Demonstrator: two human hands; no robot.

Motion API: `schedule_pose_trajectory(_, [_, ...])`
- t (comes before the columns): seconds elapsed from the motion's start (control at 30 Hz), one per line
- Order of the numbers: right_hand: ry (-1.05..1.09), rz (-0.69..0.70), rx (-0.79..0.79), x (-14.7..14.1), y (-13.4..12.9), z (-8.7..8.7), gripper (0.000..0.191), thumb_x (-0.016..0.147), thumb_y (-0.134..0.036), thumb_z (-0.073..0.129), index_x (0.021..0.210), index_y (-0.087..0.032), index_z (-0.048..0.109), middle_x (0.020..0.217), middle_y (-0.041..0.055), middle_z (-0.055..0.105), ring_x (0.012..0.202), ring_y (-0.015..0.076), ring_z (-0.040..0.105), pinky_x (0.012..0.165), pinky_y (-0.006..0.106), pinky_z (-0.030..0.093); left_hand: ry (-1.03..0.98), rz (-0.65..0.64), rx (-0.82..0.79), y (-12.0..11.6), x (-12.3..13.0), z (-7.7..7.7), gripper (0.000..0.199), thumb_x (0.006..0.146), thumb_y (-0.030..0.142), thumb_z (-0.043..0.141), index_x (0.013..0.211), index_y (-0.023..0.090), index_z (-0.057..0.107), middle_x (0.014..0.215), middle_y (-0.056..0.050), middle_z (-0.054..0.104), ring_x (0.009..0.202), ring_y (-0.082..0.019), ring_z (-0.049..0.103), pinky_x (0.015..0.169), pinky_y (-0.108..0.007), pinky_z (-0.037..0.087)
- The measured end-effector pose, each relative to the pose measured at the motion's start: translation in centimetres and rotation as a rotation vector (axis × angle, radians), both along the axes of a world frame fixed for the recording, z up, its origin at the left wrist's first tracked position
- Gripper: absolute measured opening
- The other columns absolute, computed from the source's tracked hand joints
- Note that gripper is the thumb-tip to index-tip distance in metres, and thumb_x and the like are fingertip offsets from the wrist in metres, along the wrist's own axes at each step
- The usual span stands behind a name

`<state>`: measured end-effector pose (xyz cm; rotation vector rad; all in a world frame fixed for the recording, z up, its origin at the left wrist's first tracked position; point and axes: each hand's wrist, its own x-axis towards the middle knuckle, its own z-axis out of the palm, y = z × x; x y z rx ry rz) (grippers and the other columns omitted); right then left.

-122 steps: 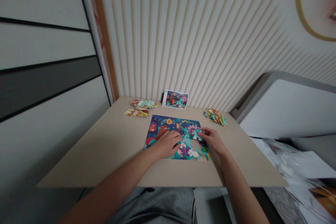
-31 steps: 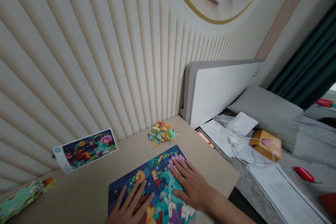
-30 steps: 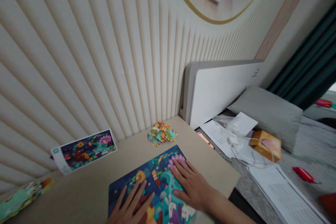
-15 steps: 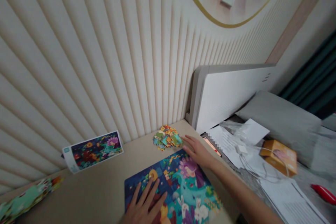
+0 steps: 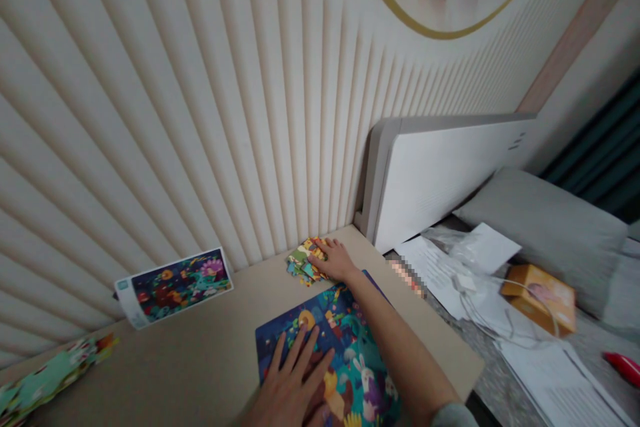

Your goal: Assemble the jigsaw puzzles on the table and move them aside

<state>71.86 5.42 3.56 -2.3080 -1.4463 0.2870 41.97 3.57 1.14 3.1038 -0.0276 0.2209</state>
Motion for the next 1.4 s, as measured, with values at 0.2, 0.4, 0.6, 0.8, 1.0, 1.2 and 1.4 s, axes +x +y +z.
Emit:
schedule_pose_trajectory(0.2, [0.047, 0.021, 0.052, -1.0, 0.0, -0.1, 0.085, 0.088, -0.081, 0.043, 0.155, -0.029, 0.041, 0.162, 0.0104, 0.036, 0.147, 0.0363, 0.030, 0.119, 0.052, 0.021, -0.059, -0.003, 0.018, -0.9, 2.1, 0.1, 0.076, 0.096, 0.051, 0.052, 0.161, 0.033, 0.018, 0.165, -0.012, 0.027, 0.148, -0.041, 0.031, 0.113, -0.063, 0.034])
schedule_pose_trajectory(0.4, [0.078, 0.064, 0.067, -2.3, 0.4, -0.5, 0.087, 0.086, -0.083, 0.047, 0.155, -0.031, 0.041, 0.165, 0.0087, 0.031, 0.150, 0.0356, 0.026, 0.121, 0.050, 0.018, -0.176, 0.145, -0.082, 1.4, 3.1, 0.1, 0.063, 0.100, 0.043, 0.048, 0.159, 0.029, 0.030, 0.163, -0.008, 0.035, 0.148, -0.031, 0.035, 0.119, -0.051, 0.034])
schedule_pose_trajectory(0.6, [0.078, 0.059, 0.107, -2.6, 0.5, -0.6, 0.084, 0.085, -0.078, 0.054, 0.152, -0.028, 0.047, 0.162, 0.0112, 0.035, 0.148, 0.0328, 0.030, 0.121, 0.048, 0.020, -0.285, 0.424, -0.144, 12.1, 4.7, -1.8, 0.075, 0.094, 0.054, 0.054, 0.157, 0.018, 0.034, 0.159, -0.020, 0.036, 0.146, -0.038, 0.035, 0.117, -0.056, 0.034])
schedule_pose_trajectory(0.8, [0.068, 0.090, 0.179, -4.3, 1.2, -0.9, 0.075, 0.083, -0.070, 0.064, 0.144, -0.027, 0.056, 0.153, 0.0105, 0.048, 0.140, 0.0292, 0.041, 0.117, 0.044, 0.030, -0.234, 0.439, -0.274, 15.5, 5.9, -4.7, 0.090, 0.086, 0.066, 0.061, 0.158, 0.022, 0.030, 0.155, -0.019, 0.040, 0.146, -0.040, 0.034, 0.117, -0.057, 0.030])
schedule_pose_trajectory(1.0, [0.066, 0.021, 0.244, -7.1, 2.4, -1.0, 0.062, 0.087, -0.067, 0.061, 0.136, -0.029, 0.064, 0.143, 0.0088, 0.057, 0.132, 0.0269, 0.048, 0.114, 0.042, 0.033, -0.345, 0.390, -0.504, 15.8, 4.8, -4.9, 0.074, 0.089, 0.047, 0.066, 0.154, 0.025, 0.038, 0.145, -0.014, 0.045, 0.138, -0.032, 0.045, 0.115, -0.050, 0.039])
schedule_pose_trajectory(1.2, [0.088, 0.024, 0.223, -9.9, 3.8, -0.3, 0.062, 0.087, -0.068, 0.061, 0.136, -0.031, 0.064, 0.139, 0.0093, 0.059, 0.129, 0.0275, 0.049, 0.111, 0.043, 0.035, -0.470, 0.400, -0.503, 15.8, 2.4, -4.9, 0.058, 0.093, 0.033, 0.061, 0.148, 0.026, 0.043, 0.150, -0.013, 0.036, 0.141, -0.033, 0.041, 0.116, -0.053, 0.038])
schedule_pose_trajectory(1.4, [0.083, 0.077, 0.175, -13.0, 5.0, -0.2, 0.067, 0.084, -0.074, 0.060, 0.136, -0.032, 0.064, 0.140, 0.0101, 0.058, 0.131, 0.0291, 0.047, 0.111, 0.045, 0.032, -0.468, 0.494, -0.389, 14.4, -0.9, -4.8, 0.055, 0.096, 0.036, 0.056, 0.148, 0.022, 0.042, 0.160, -0.016, 0.026, 0.149, -0.038, 0.030, 0.116, -0.056, 0.038])
